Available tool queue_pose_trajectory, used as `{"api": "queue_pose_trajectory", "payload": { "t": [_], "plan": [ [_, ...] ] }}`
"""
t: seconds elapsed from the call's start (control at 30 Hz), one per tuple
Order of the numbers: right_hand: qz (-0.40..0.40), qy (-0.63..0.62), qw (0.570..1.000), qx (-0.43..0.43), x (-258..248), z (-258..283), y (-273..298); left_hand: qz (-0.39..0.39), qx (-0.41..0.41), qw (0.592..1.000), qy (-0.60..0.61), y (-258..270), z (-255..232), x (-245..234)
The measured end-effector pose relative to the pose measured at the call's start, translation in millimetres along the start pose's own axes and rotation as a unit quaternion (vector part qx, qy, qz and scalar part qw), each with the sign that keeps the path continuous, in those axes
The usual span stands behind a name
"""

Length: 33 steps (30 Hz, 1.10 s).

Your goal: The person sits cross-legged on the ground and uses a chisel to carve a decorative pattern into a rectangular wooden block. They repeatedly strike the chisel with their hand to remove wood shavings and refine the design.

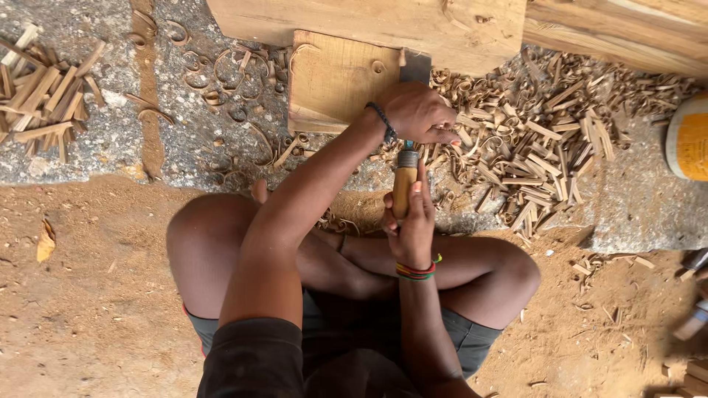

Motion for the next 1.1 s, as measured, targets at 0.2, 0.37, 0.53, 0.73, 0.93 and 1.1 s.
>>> {"api": "queue_pose_trajectory", "payload": {
  "t": [0.2,0.37,0.53,0.73,0.93,1.1],
  "plan": [
    [0.066,-0.148,0.987,-0.002,-22.9,27.2,20.9,-0.135,-0.005,0.988,-0.080,-13.9,-62.1,-2.1],
    [0.002,-0.020,1.000,-0.009,-47.0,36.6,59.4,-0.105,-0.051,0.989,-0.085,-19.3,-93.9,16.5],
    [0.002,0.016,1.000,0.002,-51.4,29.3,67.3,-0.114,-0.021,0.991,-0.061,1.1,-99.2,34.6],
    [0.000,0.048,0.999,0.020,-47.2,18.0,69.6,-0.074,-0.052,0.995,-0.044,23.6,-99.8,24.5],
    [-0.007,0.054,0.998,0.022,-49.1,22.2,74.7,-0.088,-0.020,0.996,-0.025,19.8,-107.6,17.8],
    [-0.013,0.059,0.998,0.026,-49.1,28.7,82.7,-0.031,-0.057,0.998,0.004,18.3,-114.3,23.6]
  ]
}}
Point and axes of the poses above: each hand's wrist, its own y-axis away from the middle knuckle, its own x-axis out of the palm, z = x × y, the point moved 2 cm from there along -y, towards the middle knuckle, and after that the axes turned 5 degrees about y, right-handed, at the moved point
